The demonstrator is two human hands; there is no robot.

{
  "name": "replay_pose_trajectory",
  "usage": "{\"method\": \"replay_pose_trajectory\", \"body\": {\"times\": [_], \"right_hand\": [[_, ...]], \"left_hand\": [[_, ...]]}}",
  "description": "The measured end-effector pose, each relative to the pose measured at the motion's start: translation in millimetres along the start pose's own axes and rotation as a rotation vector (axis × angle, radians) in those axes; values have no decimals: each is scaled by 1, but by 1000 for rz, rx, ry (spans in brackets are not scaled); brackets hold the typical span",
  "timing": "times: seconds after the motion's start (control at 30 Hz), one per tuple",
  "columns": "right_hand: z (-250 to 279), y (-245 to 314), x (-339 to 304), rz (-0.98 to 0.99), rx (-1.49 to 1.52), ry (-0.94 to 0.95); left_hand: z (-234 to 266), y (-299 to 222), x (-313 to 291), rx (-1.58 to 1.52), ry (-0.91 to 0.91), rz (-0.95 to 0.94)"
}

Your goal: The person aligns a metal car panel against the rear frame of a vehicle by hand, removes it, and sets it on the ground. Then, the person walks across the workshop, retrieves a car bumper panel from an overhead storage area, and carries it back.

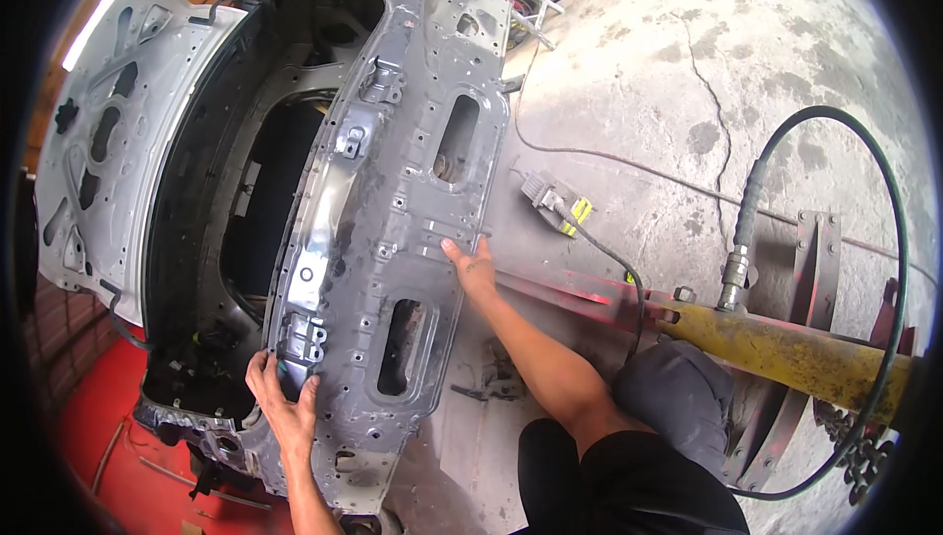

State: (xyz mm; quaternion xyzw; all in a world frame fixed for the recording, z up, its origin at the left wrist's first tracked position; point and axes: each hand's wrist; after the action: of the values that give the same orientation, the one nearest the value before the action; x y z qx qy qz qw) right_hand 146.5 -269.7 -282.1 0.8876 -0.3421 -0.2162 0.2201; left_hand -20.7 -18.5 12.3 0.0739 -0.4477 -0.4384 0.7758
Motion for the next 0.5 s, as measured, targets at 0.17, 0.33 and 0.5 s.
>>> {"method": "replay_pose_trajectory", "body": {"times": [0.17, 0.33, 0.5], "right_hand": [[-3, -6, 3, -6, -21, -34], [-5, -12, 8, 37, -32, -97], [-5, -8, 6, 30, -56, -64]], "left_hand": [[-1, -4, 1, -31, -26, 10], [-3, -2, 0, -23, -29, -11], [-1, -1, 0, -7, -17, 2]]}}
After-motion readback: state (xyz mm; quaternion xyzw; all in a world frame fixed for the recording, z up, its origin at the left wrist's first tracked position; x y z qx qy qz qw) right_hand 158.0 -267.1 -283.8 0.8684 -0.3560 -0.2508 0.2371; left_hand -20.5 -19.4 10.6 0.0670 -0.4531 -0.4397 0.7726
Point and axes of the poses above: each hand's wrist, its own x-axis towards the middle knuckle, its own z-axis out of the back of the hand, y = z × x, and after that the axes turned 7 degrees about -y, right-handed
